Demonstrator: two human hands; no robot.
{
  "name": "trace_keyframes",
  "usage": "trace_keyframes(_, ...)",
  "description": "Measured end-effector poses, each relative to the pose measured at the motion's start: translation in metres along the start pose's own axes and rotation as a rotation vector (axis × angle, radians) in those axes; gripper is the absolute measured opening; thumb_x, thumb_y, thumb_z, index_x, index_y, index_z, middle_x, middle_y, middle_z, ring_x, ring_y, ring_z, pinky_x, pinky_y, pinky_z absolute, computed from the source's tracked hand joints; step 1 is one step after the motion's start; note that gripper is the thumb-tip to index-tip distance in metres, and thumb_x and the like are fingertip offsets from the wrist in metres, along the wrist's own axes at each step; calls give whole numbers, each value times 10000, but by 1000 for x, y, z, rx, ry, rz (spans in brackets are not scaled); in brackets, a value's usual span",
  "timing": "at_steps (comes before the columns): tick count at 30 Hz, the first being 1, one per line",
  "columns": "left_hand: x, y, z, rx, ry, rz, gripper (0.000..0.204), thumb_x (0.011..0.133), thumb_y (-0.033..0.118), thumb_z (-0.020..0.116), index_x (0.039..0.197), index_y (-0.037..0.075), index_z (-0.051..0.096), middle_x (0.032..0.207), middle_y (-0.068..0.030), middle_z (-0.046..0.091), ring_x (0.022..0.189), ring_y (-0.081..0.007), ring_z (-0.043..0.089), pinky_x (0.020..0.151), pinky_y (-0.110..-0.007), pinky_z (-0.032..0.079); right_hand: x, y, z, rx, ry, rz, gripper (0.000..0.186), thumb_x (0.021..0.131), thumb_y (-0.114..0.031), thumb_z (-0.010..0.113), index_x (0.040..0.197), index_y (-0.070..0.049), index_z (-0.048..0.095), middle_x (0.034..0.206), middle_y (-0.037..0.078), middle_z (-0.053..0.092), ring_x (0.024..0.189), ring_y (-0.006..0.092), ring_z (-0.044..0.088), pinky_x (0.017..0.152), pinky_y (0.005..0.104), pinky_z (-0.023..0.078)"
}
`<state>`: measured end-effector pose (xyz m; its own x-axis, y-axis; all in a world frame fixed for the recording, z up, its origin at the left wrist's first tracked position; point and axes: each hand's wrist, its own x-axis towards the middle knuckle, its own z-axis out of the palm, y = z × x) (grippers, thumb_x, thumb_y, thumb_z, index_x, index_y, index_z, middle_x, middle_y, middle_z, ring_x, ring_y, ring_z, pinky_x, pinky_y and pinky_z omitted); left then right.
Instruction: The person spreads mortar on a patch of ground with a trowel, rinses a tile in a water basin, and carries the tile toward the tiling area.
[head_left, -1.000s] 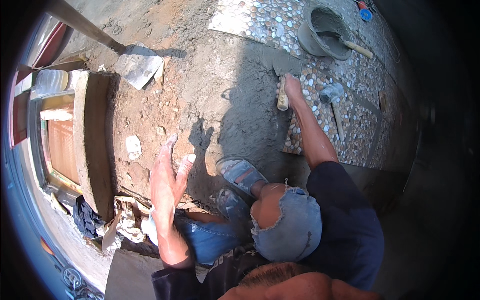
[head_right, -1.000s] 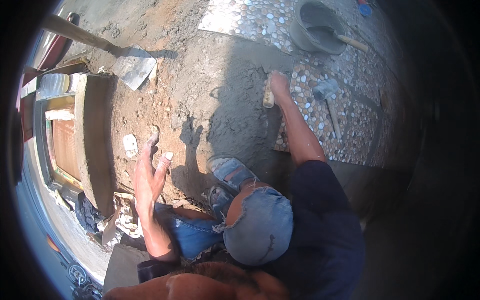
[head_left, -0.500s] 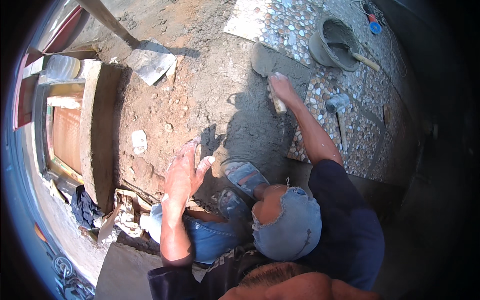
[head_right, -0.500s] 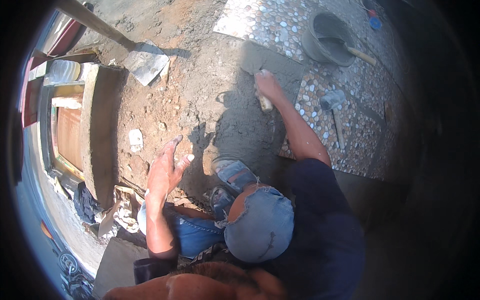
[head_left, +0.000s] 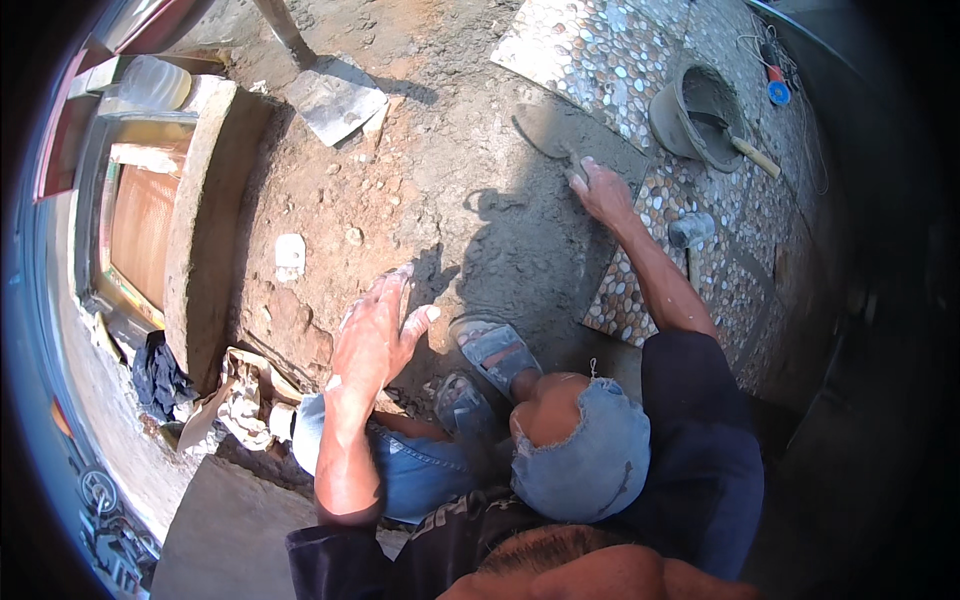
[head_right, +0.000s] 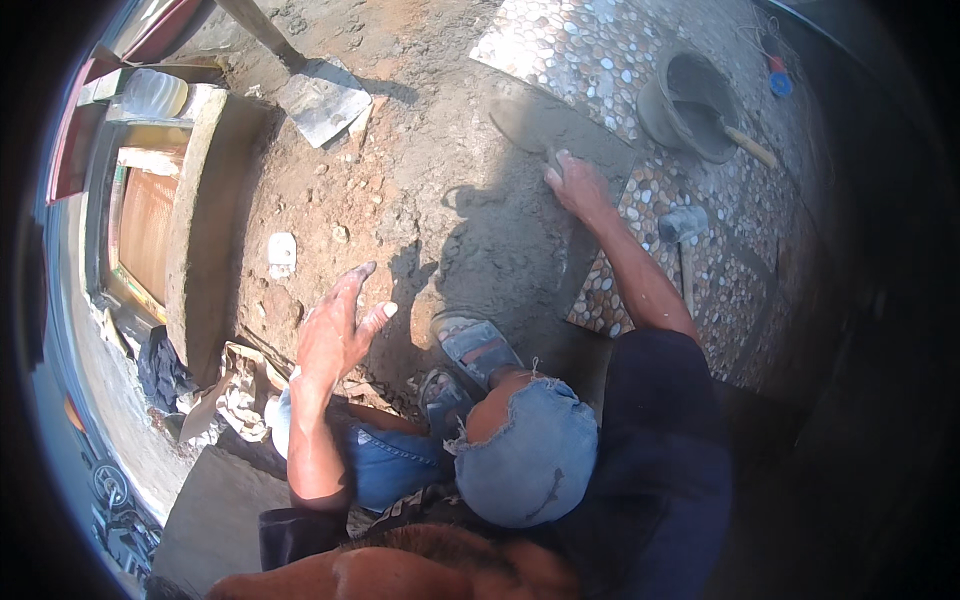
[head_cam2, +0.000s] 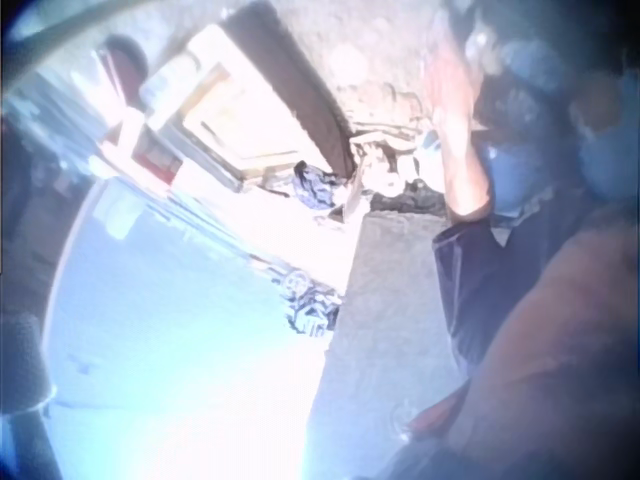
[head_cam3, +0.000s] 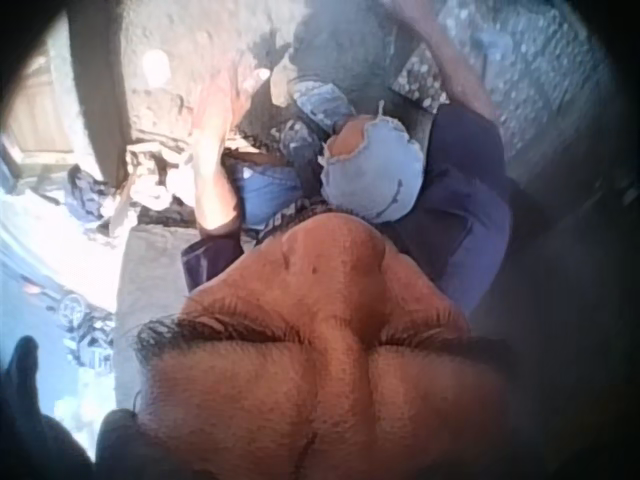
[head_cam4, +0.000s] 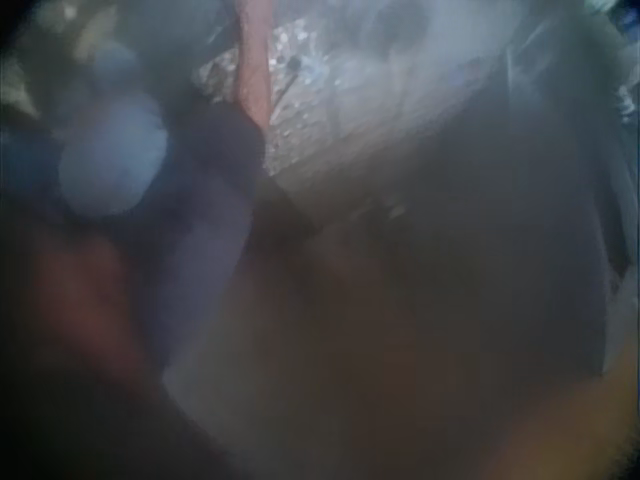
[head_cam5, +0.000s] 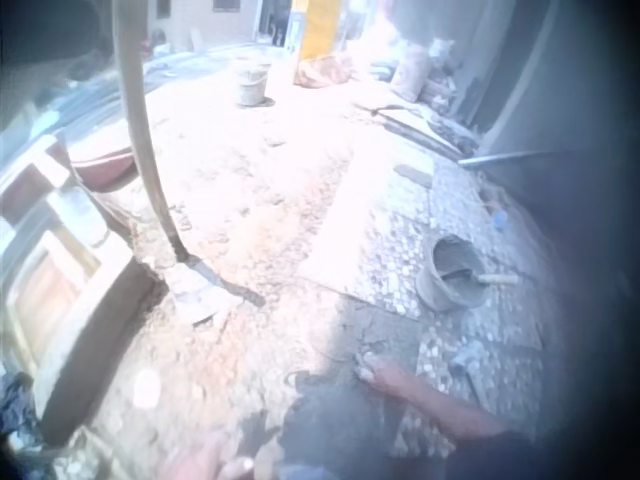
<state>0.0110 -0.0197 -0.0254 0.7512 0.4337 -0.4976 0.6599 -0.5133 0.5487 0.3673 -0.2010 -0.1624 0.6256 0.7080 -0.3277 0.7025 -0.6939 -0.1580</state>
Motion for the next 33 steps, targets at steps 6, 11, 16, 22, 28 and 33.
trace_keyframes(6,-2,0,0,-4,12,39,584,876,432,568,1332,96,429,1287,-173,511,1158,-368,502,943,-444,424,32,16,14,-230,65,-105,356,881,-308,549,1128,-54,512,978,173,613,898,361,619,741,469,497)
trace_keyframes(11,-9,-9,-6,-19,57,-15,581,874,433,570,1327,95,434,1290,-172,511,1162,-366,501,947,-439,423,-28,1,11,-155,-86,-262,348,872,-284,560,1120,-46,504,1058,186,595,879,380,613,730,481,495)
trace_keyframes(16,-7,0,-10,-29,4,-35,576,874,420,575,1325,91,434,1303,-177,500,1177,-363,491,961,-435,412,-34,-17,40,-95,-26,-169,351,867,-274,553,1097,-15,496,1046,207,592,880,402,603,742,499,484)
trace_keyframes(22,-7,-9,-9,-67,10,-57,585,872,407,584,1341,98,422,1304,-192,495,1200,-368,469,988,-431,388,-58,-23,16,-26,-31,-74,332,855,-242,554,1071,2,495,1005,241,603,882,406,610,735,503,485)
trace_keyframes(28,-11,-3,-7,-55,14,-1,587,868,397,593,1344,98,421,1309,-191,491,1214,-361,458,1002,-428,376,-78,8,66,18,39,193,346,821,-195,559,1061,40,476,981,266,587,885,436,600,740,512,485)
trace_keyframes(33,-8,0,-9,-54,33,9,561,870,358,596,1309,43,444,1278,-209,508,1177,-378,484,972,-431,400,-117,-33,35,19,-201,-57,370,823,-186,563,1083,57,460,975,269,581,871,448,586,757,521,476)
